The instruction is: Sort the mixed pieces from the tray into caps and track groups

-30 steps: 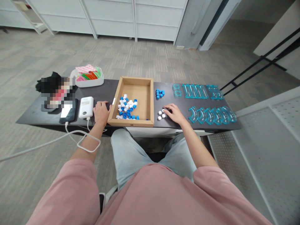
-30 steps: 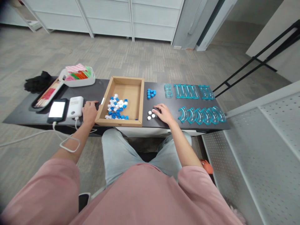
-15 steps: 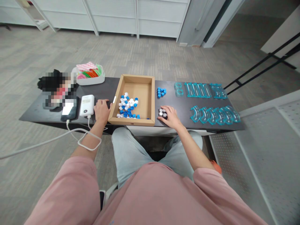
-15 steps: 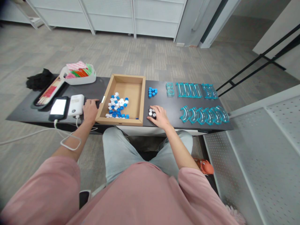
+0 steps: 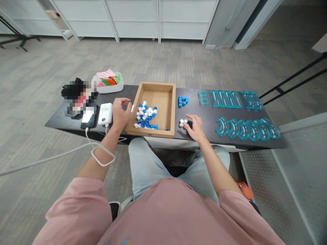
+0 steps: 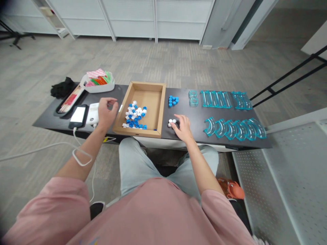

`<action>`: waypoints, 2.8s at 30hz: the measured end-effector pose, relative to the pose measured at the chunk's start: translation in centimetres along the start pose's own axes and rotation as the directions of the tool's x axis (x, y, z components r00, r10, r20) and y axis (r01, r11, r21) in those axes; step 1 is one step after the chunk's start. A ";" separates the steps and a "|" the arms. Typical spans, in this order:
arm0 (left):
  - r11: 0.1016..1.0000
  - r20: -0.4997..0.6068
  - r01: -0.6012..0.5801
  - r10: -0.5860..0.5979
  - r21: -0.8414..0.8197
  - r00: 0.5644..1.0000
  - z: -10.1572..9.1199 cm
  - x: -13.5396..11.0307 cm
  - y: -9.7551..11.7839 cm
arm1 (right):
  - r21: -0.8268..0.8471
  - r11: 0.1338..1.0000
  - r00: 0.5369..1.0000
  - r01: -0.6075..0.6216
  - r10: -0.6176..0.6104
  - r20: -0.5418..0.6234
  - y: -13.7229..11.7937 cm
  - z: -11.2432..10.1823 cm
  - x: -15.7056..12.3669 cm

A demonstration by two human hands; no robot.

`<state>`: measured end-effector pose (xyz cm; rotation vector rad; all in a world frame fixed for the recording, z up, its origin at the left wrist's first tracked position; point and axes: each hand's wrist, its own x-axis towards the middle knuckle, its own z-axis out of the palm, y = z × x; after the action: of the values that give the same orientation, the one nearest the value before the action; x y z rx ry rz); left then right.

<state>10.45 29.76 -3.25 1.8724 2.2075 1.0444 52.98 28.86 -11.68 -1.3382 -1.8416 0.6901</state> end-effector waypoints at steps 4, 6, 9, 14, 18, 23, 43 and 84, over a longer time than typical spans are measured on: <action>0.949 0.401 -0.316 0.291 -0.005 0.868 2.2 0.5 3.8 | 0.018 1.000 1.000 -0.003 0.004 -0.016 0.1 0.1 0.0; 0.896 0.543 -0.439 0.334 0.072 0.770 3.7 0.3 5.1 | 0.023 1.000 0.999 -0.007 0.008 -0.031 0.1 0.2 -0.1; 0.833 0.620 -0.519 0.306 0.192 0.722 5.2 0.1 6.2 | 0.021 1.000 0.999 -0.009 0.010 -0.039 0.0 0.3 -0.2; 0.805 0.627 -0.530 0.273 0.267 0.730 5.5 0.5 6.2 | 0.000 1.000 1.000 -0.008 0.008 -0.019 0.1 0.4 -0.2; 0.851 0.588 -0.461 0.243 0.252 0.771 5.2 0.5 5.9 | 0.018 1.000 1.000 0.004 -0.003 -0.019 0.5 0.6 -0.1; 0.973 0.416 -0.232 0.207 0.008 0.885 5.5 1.1 6.7 | 0.058 0.998 0.999 0.032 -0.031 -0.026 0.9 0.8 -0.1; 0.766 0.652 -0.642 0.470 0.034 0.595 16.9 3.9 20.3 | 0.172 0.984 0.997 0.040 -0.051 0.061 0.4 0.6 -0.4; 1.000 0.154 0.027 -0.028 0.012 0.988 5.8 1.2 -8.0 | -0.020 0.988 0.979 -0.152 0.148 -0.143 3.2 1.7 10.9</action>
<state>6.02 33.21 -11.46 1.8529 2.1492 0.8547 51.43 40.21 -12.44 -1.5182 -1.6576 0.6291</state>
